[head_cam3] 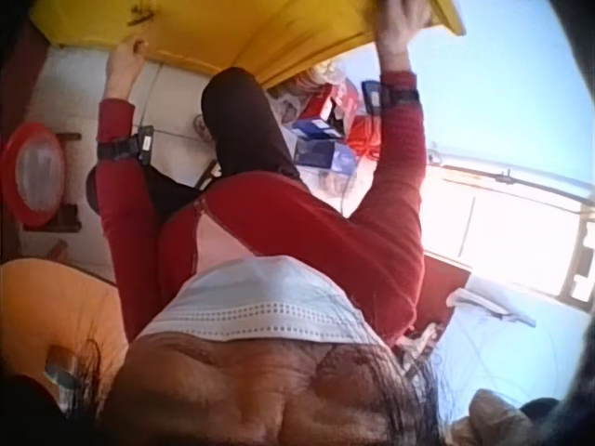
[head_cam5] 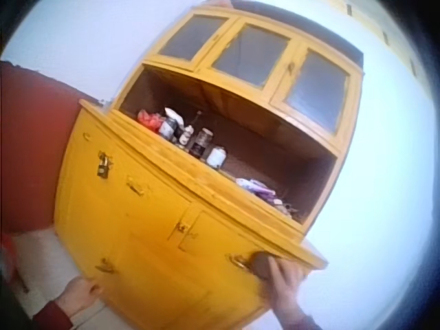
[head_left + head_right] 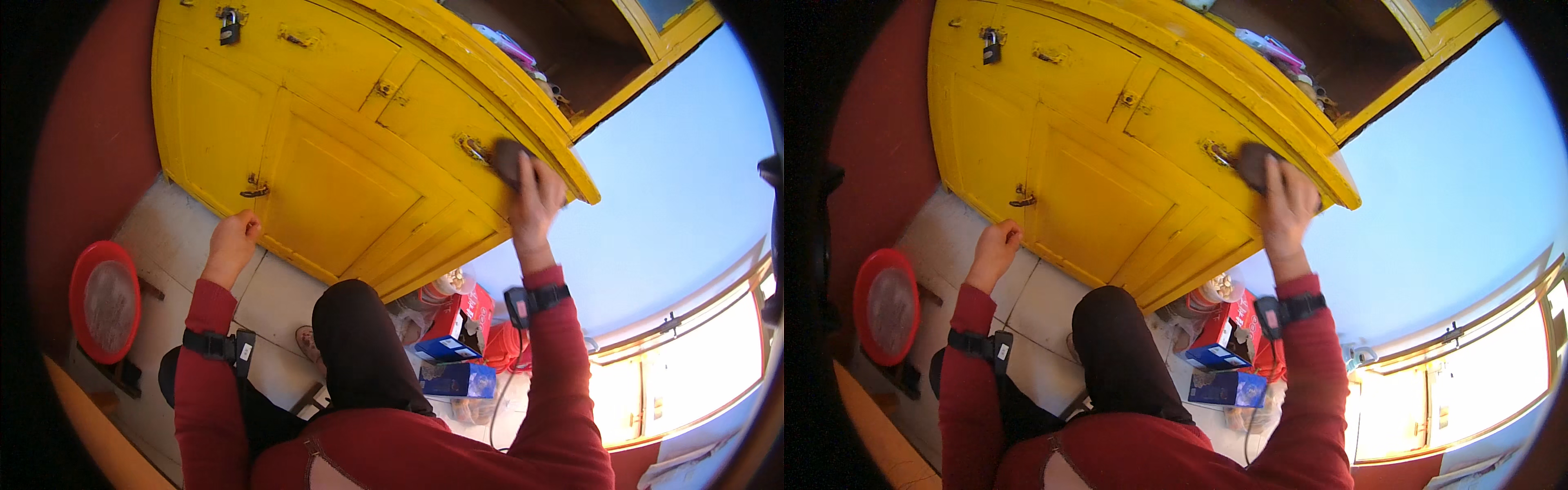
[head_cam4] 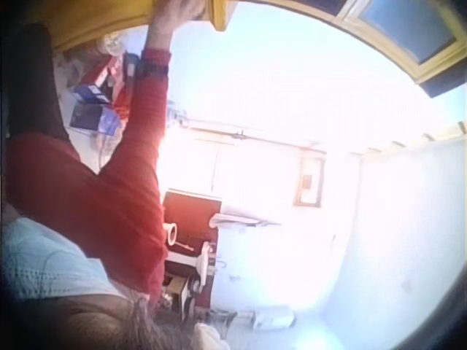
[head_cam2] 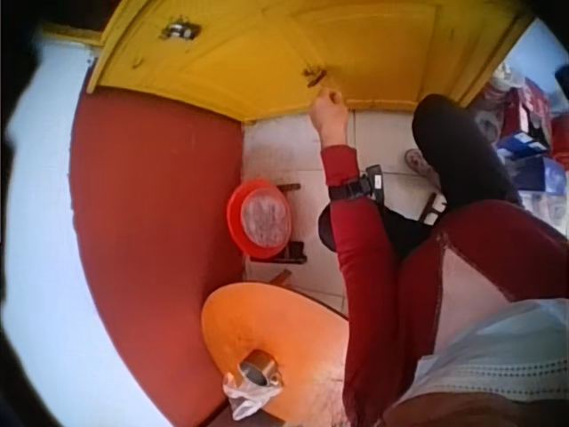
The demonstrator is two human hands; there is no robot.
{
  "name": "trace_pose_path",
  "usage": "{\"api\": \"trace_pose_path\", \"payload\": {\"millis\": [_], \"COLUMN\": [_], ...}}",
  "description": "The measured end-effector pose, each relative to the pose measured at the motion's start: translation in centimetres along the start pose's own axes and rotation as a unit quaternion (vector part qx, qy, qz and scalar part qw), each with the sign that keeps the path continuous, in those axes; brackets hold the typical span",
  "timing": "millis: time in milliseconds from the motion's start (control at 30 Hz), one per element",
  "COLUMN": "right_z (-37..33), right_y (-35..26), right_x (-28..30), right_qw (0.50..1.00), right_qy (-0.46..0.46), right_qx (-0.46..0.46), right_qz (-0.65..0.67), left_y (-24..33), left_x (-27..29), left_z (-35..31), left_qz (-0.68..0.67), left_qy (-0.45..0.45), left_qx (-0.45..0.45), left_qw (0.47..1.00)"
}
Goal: The person wipes the front surface of a yellow wooden cabinet using a dark cloth. They repeatedly rub the doors and drawers, including around the handles and locks, while occasionally adjusting the cloth.
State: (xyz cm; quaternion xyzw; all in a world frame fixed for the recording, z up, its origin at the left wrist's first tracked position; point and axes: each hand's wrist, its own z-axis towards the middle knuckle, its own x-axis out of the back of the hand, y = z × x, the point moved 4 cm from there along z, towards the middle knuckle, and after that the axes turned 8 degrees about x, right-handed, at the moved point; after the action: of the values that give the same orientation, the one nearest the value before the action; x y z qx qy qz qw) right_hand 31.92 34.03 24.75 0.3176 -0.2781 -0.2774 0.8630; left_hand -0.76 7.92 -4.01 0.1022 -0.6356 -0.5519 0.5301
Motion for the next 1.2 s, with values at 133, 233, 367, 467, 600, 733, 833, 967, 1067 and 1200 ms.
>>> {"api": "trace_pose_path", "payload": {"millis": [133, 233, 367, 467, 600, 733, 833, 967, 1067, 1200], "right_z": [5.2, 4.3, -2.6, -7.8, -10.7, -9.2, -6.6, -1.4, 2.1, -1.8], "right_y": [-1.9, -0.8, 1.6, -1.4, -6.3, -4.7, -4.8, -8.5, -10.7, -11.9], "right_x": [-3.4, -1.6, 1.8, 1.5, 0.1, 0.8, -0.5, -5.5, -9.0, -9.9], "right_qw": [0.995, 0.994, 1.0, 0.996, 0.976, 0.989, 0.995, 0.989, 0.985, 0.965], "right_qy": [-0.045, -0.049, 0.006, -0.065, -0.168, -0.081, -0.037, -0.042, -0.026, -0.125], "right_qx": [0.049, 0.073, -0.021, -0.038, -0.025, -0.073, -0.064, -0.008, 0.042, 0.107], "right_qz": [0.075, 0.057, 0.005, 0.051, 0.136, 0.104, 0.068, 0.139, 0.163, 0.203], "left_y": [0.2, -0.3, -0.5, -0.2, 0.5, 0.4, 0.3, -0.1, -0.1, -0.8], "left_x": [0.1, 0.6, 0.5, 0.0, 0.3, 1.2, 1.3, 0.2, 0.2, 0.9], "left_z": [-0.2, -0.2, -0.3, -0.5, -1.1, -1.5, -1.4, -1.1, -1.2, -1.5], "left_qz": [-0.011, 0.053, 0.06, 0.054, 0.068, 0.084, 0.073, 0.105, 0.098, 0.148], "left_qy": [-0.039, -0.023, -0.013, -0.053, -0.073, -0.066, -0.038, -0.077, -0.08, -0.079], "left_qx": [0.017, 0.011, -0.042, -0.022, -0.008, 0.009, -0.013, -0.025, -0.042, -0.005], "left_qw": [0.999, 0.998, 0.997, 0.997, 0.995, 0.994, 0.997, 0.991, 0.991, 0.986]}}
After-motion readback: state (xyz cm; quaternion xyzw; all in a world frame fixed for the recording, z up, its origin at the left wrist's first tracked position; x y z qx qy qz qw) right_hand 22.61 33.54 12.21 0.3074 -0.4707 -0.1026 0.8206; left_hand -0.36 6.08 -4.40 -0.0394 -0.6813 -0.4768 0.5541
